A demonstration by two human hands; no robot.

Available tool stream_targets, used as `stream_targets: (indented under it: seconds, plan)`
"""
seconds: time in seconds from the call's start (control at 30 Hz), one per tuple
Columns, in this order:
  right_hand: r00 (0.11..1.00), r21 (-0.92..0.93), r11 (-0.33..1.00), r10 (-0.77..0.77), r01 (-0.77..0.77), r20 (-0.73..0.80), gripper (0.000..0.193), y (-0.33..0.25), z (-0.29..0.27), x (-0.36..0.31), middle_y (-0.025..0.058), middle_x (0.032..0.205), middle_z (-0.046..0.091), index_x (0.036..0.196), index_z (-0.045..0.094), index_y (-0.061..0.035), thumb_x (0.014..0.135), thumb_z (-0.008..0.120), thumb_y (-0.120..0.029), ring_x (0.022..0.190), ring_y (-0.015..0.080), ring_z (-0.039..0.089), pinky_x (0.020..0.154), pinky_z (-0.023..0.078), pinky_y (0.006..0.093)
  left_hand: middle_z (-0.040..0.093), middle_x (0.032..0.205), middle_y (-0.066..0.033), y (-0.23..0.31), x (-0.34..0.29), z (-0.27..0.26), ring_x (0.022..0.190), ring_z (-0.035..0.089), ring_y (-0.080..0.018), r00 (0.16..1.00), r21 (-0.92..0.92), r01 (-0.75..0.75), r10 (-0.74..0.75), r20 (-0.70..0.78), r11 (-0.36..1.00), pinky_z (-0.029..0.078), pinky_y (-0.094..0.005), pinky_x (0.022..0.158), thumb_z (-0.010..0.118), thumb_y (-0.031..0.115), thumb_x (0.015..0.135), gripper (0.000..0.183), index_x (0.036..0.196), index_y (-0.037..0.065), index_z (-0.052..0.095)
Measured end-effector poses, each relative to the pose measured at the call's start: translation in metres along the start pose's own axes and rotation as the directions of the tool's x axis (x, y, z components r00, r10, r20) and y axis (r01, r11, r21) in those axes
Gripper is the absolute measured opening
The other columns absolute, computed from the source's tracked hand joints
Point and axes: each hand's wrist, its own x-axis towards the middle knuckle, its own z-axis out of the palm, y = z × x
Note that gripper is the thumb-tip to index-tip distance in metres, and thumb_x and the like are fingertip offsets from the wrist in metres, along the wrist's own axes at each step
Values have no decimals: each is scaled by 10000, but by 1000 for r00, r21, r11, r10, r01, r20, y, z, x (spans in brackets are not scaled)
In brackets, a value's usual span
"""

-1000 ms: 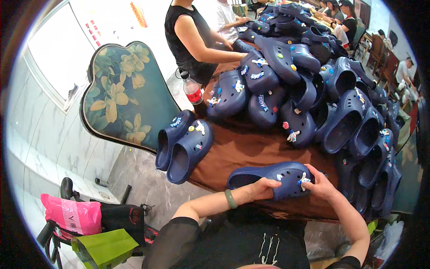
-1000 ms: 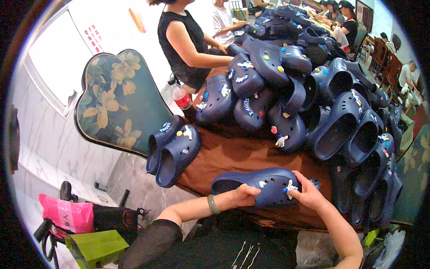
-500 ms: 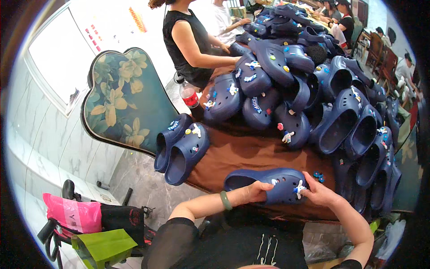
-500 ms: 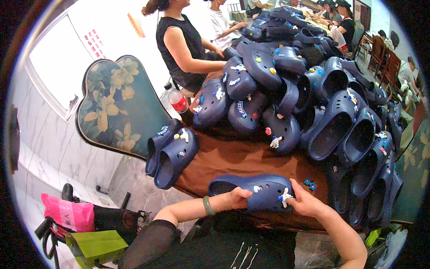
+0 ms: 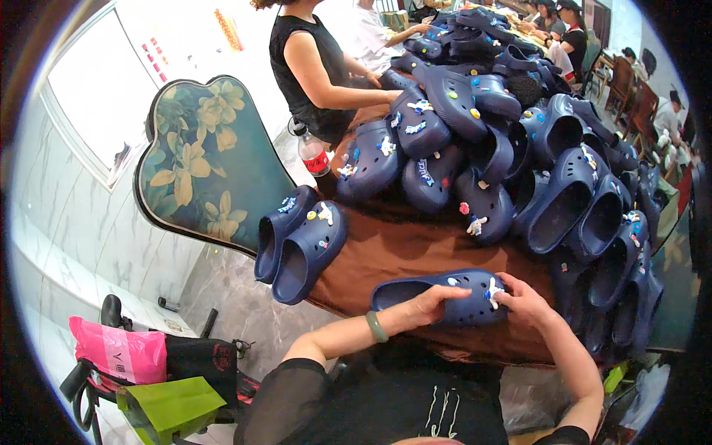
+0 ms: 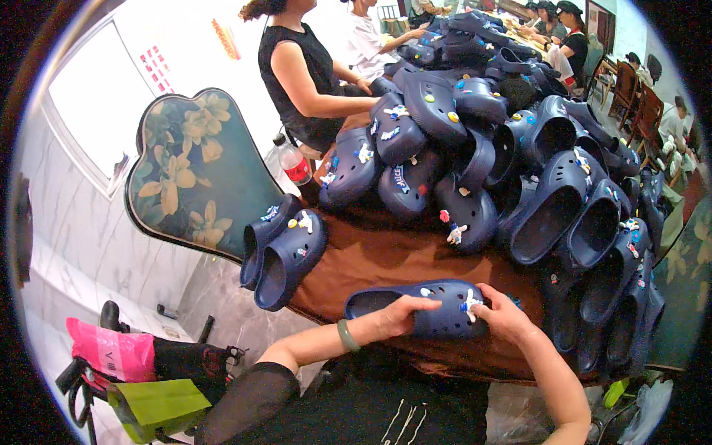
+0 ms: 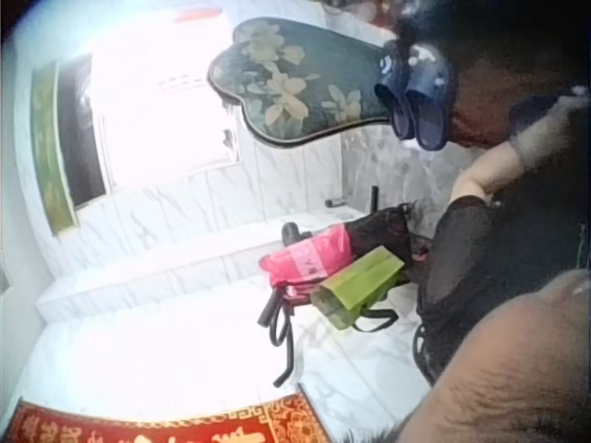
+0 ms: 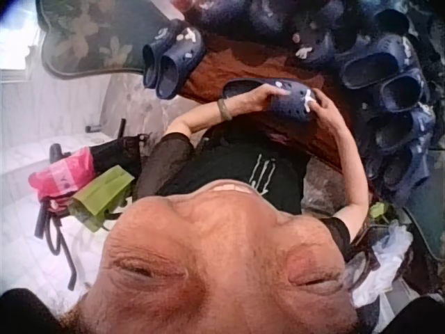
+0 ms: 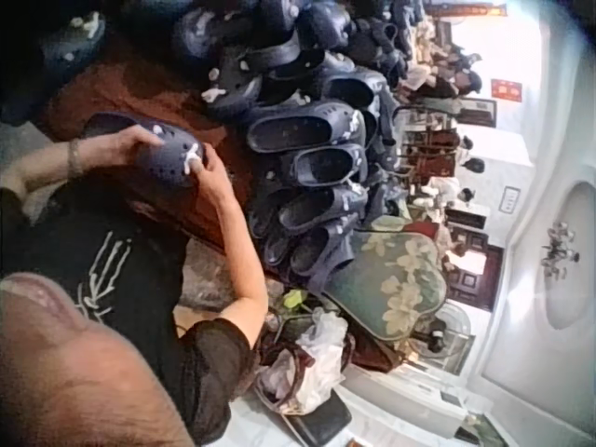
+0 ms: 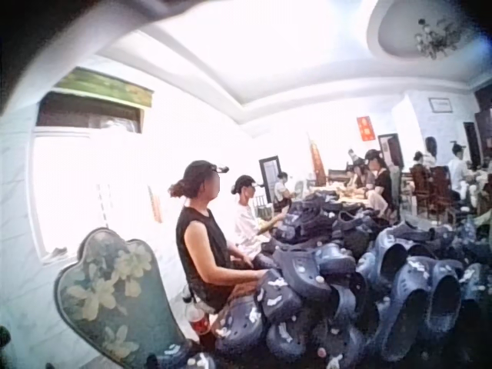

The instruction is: Decorating blue clogs with various small charms.

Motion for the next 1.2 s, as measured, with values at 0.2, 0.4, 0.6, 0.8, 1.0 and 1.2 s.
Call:
stream_targets:
  seconds: [0.2,0.4,0.6,0.8,1.0,1.2]
  plan:
    - [808,-606,745,-523,279,-271,275,14,14,0,135,1088,595,1066,610,26,812,661,-64,1022,257,569,876,453,335,588,1217,-93,24,0,-4,1087,582,-207,997,2,36,-35,-68,999,447,-373,965,534,360,943,436,1271,73,514]
    - [630,-681,638,-704,360,-328,187,27,35,3,152,1072,578,1003,621,9,817,623,0,966,304,572,832,462,356,576,1208,-52,21,-17,0,1099,530,-156,992,567,-55,108,-60,822,394,-307,978,595,328,908,493,1271,5,511]
    - [550,-683,654,-719,326,-425,204,40,55,-11,137,1049,575,1053,603,23,853,581,-11,968,296,560,854,448,352,575,1182,-31,6,-23,-3,1070,501,-135,986,602,-104,160,-41,792,374,-291,973,591,292,896,444,1235,9,541]
    - [354,-846,515,-824,139,-443,207,65,29,-15,168,1082,595,1088,602,5,892,540,-12,999,339,550,883,430,405,645,998,-35,12,-3,-14,945,550,-153,973,817,-16,199,-121,576,425,-337,887,544,278,894,296,1016,38,668]
    - [327,-572,815,-568,96,-755,96,83,-10,-39,109,944,630,947,632,-14,874,601,-70,861,240,614,755,473,298,656,951,-66,6,1,-12,894,604,-145,831,639,-122,430,-352,759,452,-298,846,568,216,868,281,963,-31,662]
    - [388,-457,885,-454,89,-802,186,99,-12,-39,104,984,620,1021,655,-58,845,644,-115,831,222,617,719,476,288,651,964,-68,-6,5,-2,903,604,-147,845,589,-149,411,-342,795,452,-294,852,587,195,863,241,966,-10,662]
